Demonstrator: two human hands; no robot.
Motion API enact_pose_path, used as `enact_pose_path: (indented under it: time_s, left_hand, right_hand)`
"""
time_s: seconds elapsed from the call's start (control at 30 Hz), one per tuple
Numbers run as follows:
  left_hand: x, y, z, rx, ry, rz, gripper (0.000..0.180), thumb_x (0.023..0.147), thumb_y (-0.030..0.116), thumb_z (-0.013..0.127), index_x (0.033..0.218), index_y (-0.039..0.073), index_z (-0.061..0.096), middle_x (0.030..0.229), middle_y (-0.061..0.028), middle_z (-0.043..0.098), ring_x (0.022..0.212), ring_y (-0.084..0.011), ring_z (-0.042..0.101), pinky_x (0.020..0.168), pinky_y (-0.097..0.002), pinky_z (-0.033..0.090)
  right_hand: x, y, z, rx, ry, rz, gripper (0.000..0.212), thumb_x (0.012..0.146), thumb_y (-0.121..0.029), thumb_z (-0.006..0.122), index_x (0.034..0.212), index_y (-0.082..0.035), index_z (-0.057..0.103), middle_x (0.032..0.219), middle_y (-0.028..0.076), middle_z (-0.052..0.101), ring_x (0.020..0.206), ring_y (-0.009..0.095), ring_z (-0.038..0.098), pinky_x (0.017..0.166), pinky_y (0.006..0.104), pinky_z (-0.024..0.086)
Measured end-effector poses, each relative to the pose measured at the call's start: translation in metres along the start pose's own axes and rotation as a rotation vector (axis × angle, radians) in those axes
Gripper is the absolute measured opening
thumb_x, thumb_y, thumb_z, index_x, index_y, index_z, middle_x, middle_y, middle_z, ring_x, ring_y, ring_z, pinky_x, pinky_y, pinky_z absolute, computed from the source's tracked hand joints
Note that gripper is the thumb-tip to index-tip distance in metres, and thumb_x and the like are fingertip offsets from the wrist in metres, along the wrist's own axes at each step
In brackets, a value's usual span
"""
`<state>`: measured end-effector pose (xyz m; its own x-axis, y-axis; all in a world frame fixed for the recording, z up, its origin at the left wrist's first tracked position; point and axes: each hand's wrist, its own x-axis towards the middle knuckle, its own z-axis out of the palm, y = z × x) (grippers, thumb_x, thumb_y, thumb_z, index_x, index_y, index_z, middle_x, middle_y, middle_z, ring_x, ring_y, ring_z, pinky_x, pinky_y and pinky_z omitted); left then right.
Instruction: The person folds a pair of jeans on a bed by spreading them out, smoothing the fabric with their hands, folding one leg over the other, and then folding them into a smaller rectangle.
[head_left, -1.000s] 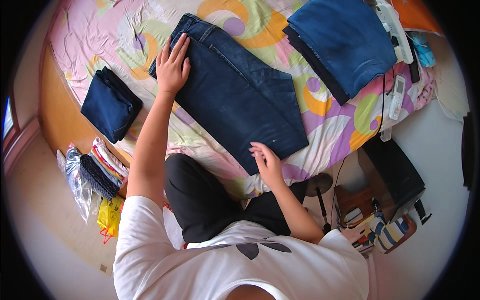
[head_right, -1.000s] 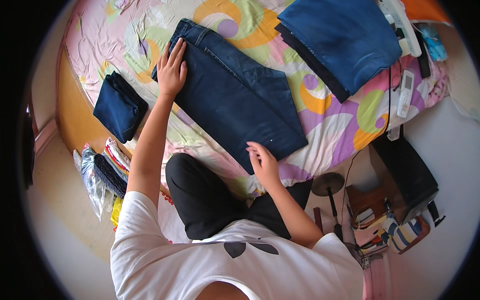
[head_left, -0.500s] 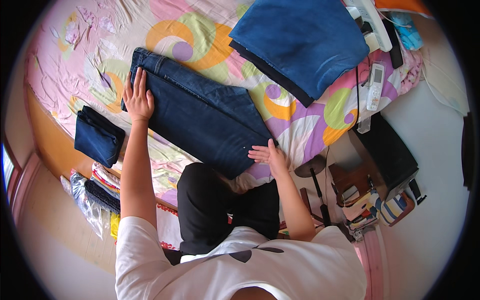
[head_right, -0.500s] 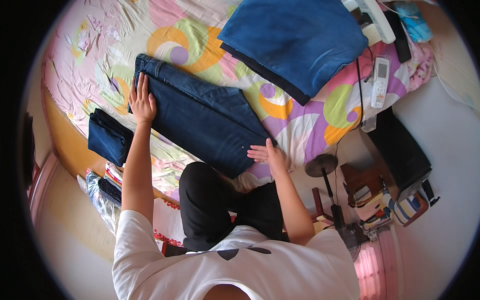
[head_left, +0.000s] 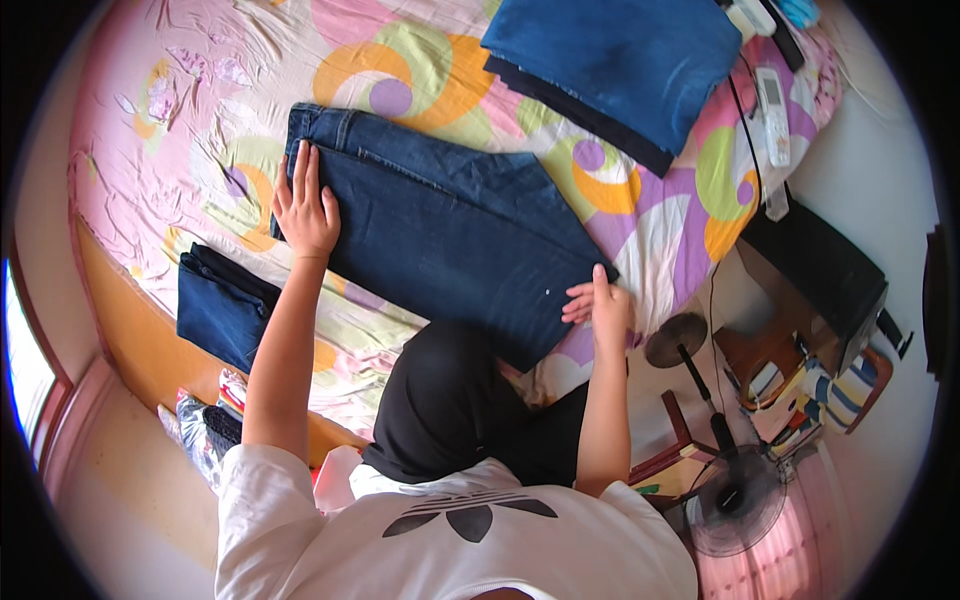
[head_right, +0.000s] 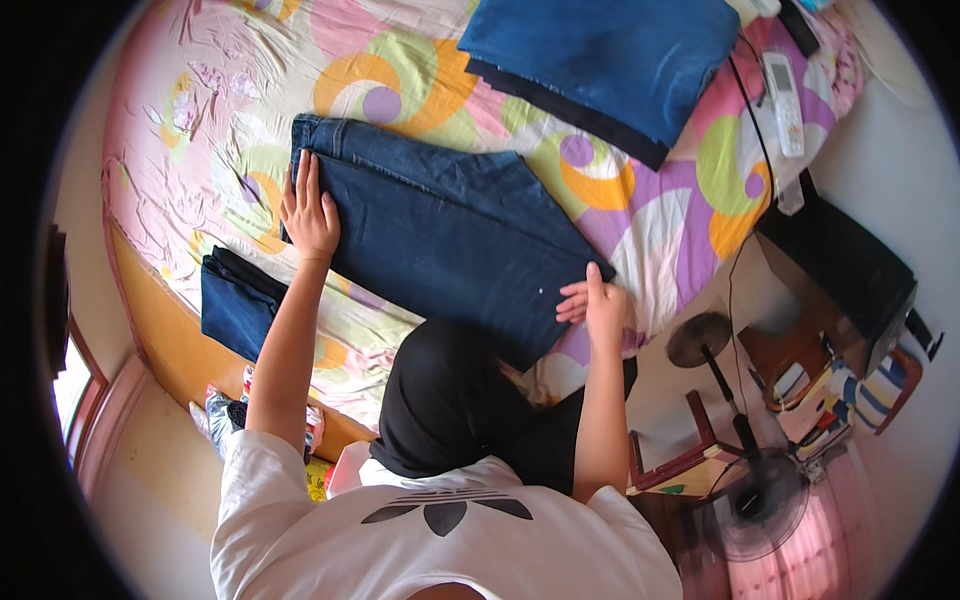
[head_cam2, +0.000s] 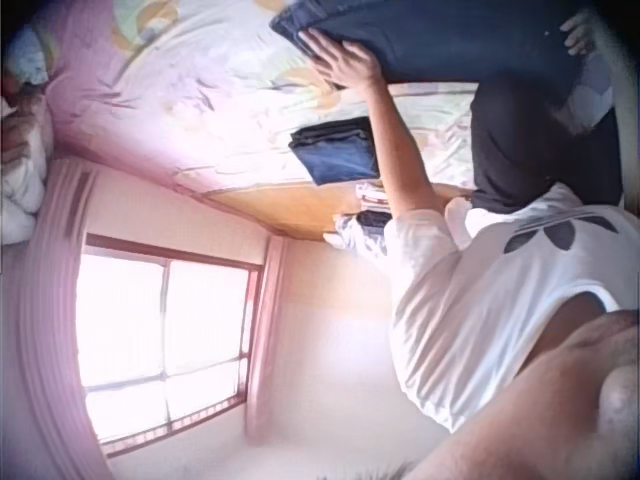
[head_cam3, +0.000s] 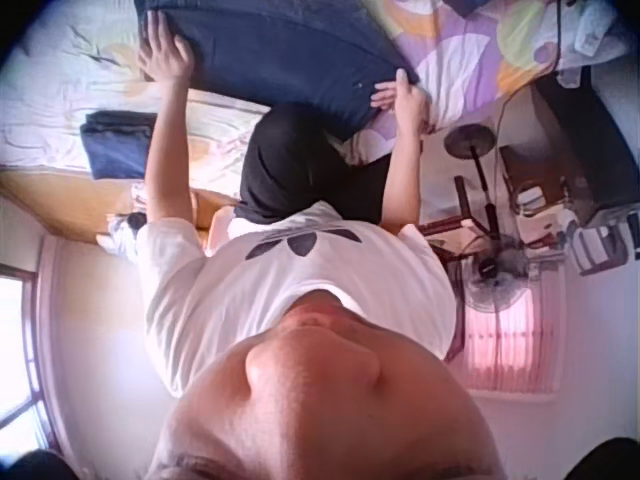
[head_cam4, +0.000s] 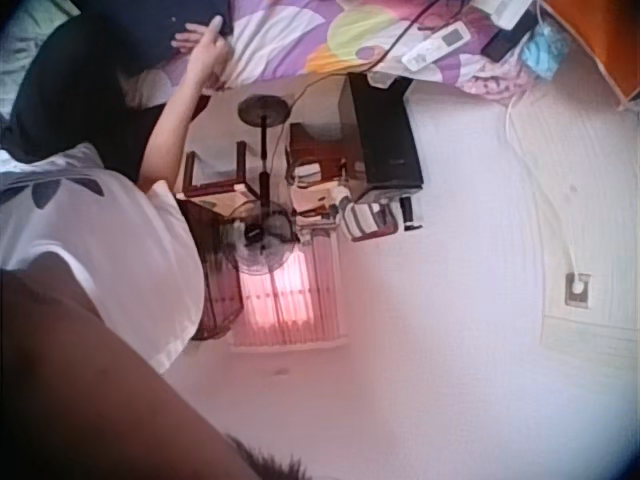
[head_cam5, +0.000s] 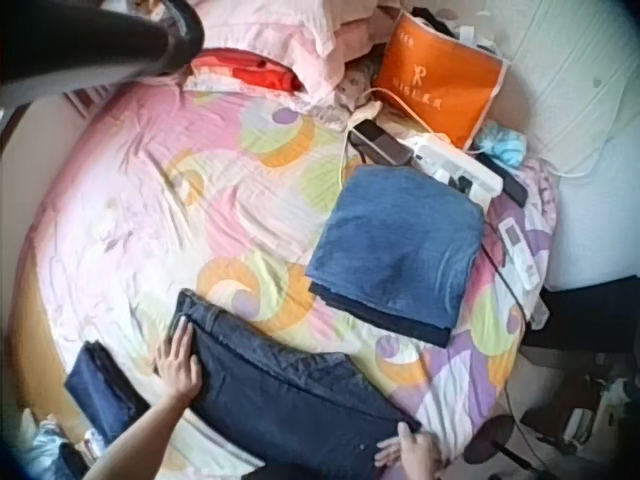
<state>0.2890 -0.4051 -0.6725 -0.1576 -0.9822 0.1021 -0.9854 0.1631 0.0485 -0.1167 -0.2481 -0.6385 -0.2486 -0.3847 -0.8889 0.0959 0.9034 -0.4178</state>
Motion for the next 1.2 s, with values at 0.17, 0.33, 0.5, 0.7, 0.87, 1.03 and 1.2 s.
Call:
enact_pose_path:
  time_s: [0.17, 0.33, 0.5, 0.7, 0.87, 1.03, 1.2]
  left_hand:
    - [-0.004, -0.004, -0.003, 0.003, 0.100, 0.007, 0.054, 0.088, 0.025, 0.046, 0.142, 0.020, 0.045, 0.149, 0.0048, 0.040, 0.134, -0.0277, 0.037, 0.109, -0.0394, 0.026]
    - [-0.004, -0.001, 0.003, -0.023, 0.179, 0.039, 0.052, 0.090, 0.026, 0.045, 0.141, 0.020, 0.046, 0.148, 0.0063, 0.041, 0.131, -0.0278, 0.041, 0.108, -0.0393, 0.029]
    - [-0.006, 0.002, 0.002, -0.013, 0.152, 0.024, 0.053, 0.089, 0.028, 0.044, 0.142, 0.022, 0.045, 0.149, 0.0086, 0.040, 0.131, -0.0273, 0.041, 0.108, -0.0389, 0.028]
    - [-0.010, -0.003, -0.001, -0.018, 0.126, 0.008, 0.054, 0.090, 0.028, 0.043, 0.143, 0.024, 0.043, 0.149, 0.0095, 0.039, 0.133, -0.0270, 0.040, 0.109, -0.0386, 0.027]
    - [-0.008, -0.005, 0.005, -0.001, 0.121, 0.009, 0.054, 0.090, 0.029, 0.043, 0.143, 0.024, 0.043, 0.149, 0.0095, 0.039, 0.133, -0.0270, 0.040, 0.109, -0.0388, 0.027]
    - [-0.004, -0.001, 0.006, -0.004, 0.117, 0.012, 0.054, 0.089, 0.029, 0.043, 0.143, 0.024, 0.044, 0.150, 0.0100, 0.038, 0.134, -0.0263, 0.038, 0.110, -0.0388, 0.026]
    - [-0.005, -0.001, 0.009, -0.012, 0.105, 0.017, 0.054, 0.089, 0.029, 0.042, 0.143, 0.023, 0.043, 0.150, 0.0097, 0.038, 0.134, -0.0270, 0.038, 0.110, -0.0392, 0.026]
  right_hand:
    - [-0.004, 0.015, 0.027, 0.043, 0.300, -0.294, 0.061, 0.098, -0.047, 0.043, 0.065, 0.001, 0.062, 0.051, 0.012, 0.059, 0.036, 0.018, 0.055, 0.038, 0.0273, 0.042]
    - [-0.030, 0.009, 0.139, -0.609, 0.806, -0.972, 0.026, 0.084, -0.018, 0.058, 0.108, -0.009, 0.059, 0.119, 0.016, 0.057, 0.108, 0.038, 0.053, 0.085, 0.0497, 0.042]
    - [-0.016, 0.006, 0.189, -1.004, 0.578, -1.083, 0.064, 0.091, -0.044, 0.051, 0.146, -0.013, 0.038, 0.153, 0.009, 0.032, 0.141, 0.031, 0.027, 0.114, 0.0543, 0.016]
    - [-0.014, 0.041, 0.083, -1.097, 0.721, -0.909, 0.067, 0.092, -0.044, 0.049, 0.148, -0.009, 0.032, 0.155, 0.007, 0.028, 0.144, 0.029, 0.022, 0.115, 0.0497, 0.018]
    - [-0.015, 0.068, 0.049, -0.977, 0.878, -0.747, 0.071, 0.095, -0.042, 0.045, 0.150, -0.002, 0.022, 0.156, 0.015, 0.021, 0.145, 0.037, 0.015, 0.115, 0.0524, 0.011]
    - [-0.023, 0.055, 0.098, -0.953, 0.914, -0.753, 0.071, 0.095, -0.044, 0.044, 0.149, -0.001, 0.024, 0.156, 0.017, 0.021, 0.145, 0.039, 0.013, 0.115, 0.0547, 0.011]
    - [-0.041, 0.067, 0.141, -1.114, 0.584, -0.968, 0.064, 0.091, -0.045, 0.047, 0.145, -0.012, 0.039, 0.152, 0.006, 0.034, 0.142, 0.029, 0.028, 0.115, 0.0503, 0.017]
